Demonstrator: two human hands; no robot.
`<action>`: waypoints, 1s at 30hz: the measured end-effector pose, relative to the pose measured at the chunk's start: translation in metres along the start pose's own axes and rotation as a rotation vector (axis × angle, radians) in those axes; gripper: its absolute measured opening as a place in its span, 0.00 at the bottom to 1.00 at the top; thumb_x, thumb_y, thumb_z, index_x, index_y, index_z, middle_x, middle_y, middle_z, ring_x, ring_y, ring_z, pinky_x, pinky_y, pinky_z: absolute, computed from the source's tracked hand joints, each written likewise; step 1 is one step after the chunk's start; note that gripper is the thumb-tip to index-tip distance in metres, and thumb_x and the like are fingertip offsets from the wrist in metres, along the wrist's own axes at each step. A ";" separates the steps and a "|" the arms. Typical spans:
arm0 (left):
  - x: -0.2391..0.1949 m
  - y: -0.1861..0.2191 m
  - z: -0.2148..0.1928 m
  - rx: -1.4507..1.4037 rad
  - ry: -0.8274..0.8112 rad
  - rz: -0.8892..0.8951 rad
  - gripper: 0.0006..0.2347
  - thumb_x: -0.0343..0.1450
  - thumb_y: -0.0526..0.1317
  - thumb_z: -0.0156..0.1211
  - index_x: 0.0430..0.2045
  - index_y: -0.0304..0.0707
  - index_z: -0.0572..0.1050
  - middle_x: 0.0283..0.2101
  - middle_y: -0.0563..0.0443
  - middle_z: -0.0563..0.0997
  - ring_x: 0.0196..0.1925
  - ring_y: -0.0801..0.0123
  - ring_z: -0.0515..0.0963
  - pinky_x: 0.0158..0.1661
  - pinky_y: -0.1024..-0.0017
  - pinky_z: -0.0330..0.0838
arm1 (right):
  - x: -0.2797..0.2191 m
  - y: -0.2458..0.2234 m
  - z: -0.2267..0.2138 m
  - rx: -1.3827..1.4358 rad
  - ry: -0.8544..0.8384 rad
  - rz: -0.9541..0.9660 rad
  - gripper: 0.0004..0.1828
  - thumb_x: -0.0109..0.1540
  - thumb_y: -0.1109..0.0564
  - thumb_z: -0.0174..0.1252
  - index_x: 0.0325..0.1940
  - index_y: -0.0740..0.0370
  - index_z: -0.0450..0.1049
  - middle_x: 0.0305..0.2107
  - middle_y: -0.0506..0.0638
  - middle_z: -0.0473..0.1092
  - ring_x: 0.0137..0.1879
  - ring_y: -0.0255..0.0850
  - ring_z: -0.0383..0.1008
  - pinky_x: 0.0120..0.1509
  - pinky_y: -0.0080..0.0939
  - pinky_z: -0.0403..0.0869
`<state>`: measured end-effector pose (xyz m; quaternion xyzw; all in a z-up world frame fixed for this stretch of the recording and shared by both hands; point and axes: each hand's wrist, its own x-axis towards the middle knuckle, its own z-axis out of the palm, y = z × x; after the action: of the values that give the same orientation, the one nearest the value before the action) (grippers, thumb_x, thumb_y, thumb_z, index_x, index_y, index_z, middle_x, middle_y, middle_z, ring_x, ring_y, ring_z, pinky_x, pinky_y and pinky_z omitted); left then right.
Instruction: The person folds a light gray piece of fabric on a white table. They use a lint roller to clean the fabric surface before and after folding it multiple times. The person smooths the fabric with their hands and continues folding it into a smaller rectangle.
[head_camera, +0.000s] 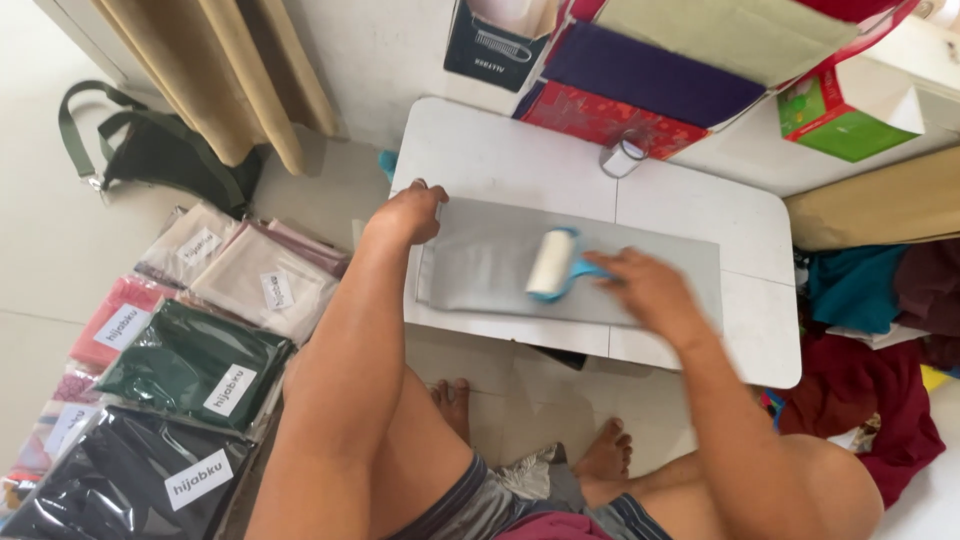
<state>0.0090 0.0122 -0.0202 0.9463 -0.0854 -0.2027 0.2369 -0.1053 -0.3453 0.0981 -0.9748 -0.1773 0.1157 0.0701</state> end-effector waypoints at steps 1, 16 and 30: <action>0.001 -0.004 0.004 -0.009 0.002 -0.008 0.22 0.70 0.32 0.59 0.62 0.44 0.71 0.58 0.30 0.72 0.60 0.38 0.77 0.57 0.47 0.75 | -0.003 0.021 -0.010 -0.074 -0.018 0.022 0.23 0.67 0.45 0.54 0.68 0.31 0.69 0.41 0.53 0.74 0.50 0.59 0.76 0.51 0.59 0.76; 0.032 -0.010 0.004 -0.019 0.242 -0.027 0.23 0.67 0.28 0.54 0.59 0.43 0.73 0.54 0.35 0.74 0.56 0.42 0.79 0.47 0.43 0.77 | 0.129 -0.038 -0.002 -0.110 -0.152 -0.119 0.23 0.65 0.46 0.57 0.66 0.27 0.72 0.40 0.53 0.76 0.50 0.58 0.78 0.53 0.61 0.77; 0.009 0.011 -0.016 -0.026 0.269 0.096 0.20 0.64 0.22 0.55 0.50 0.39 0.76 0.50 0.38 0.76 0.55 0.45 0.78 0.48 0.46 0.76 | 0.142 -0.066 -0.003 0.104 -0.136 -0.181 0.24 0.67 0.55 0.57 0.67 0.37 0.73 0.39 0.56 0.76 0.44 0.53 0.79 0.48 0.52 0.77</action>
<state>0.0230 0.0069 -0.0048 0.9567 -0.0955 -0.0635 0.2676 0.0036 -0.2333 0.0841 -0.9397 -0.2628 0.1840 0.1186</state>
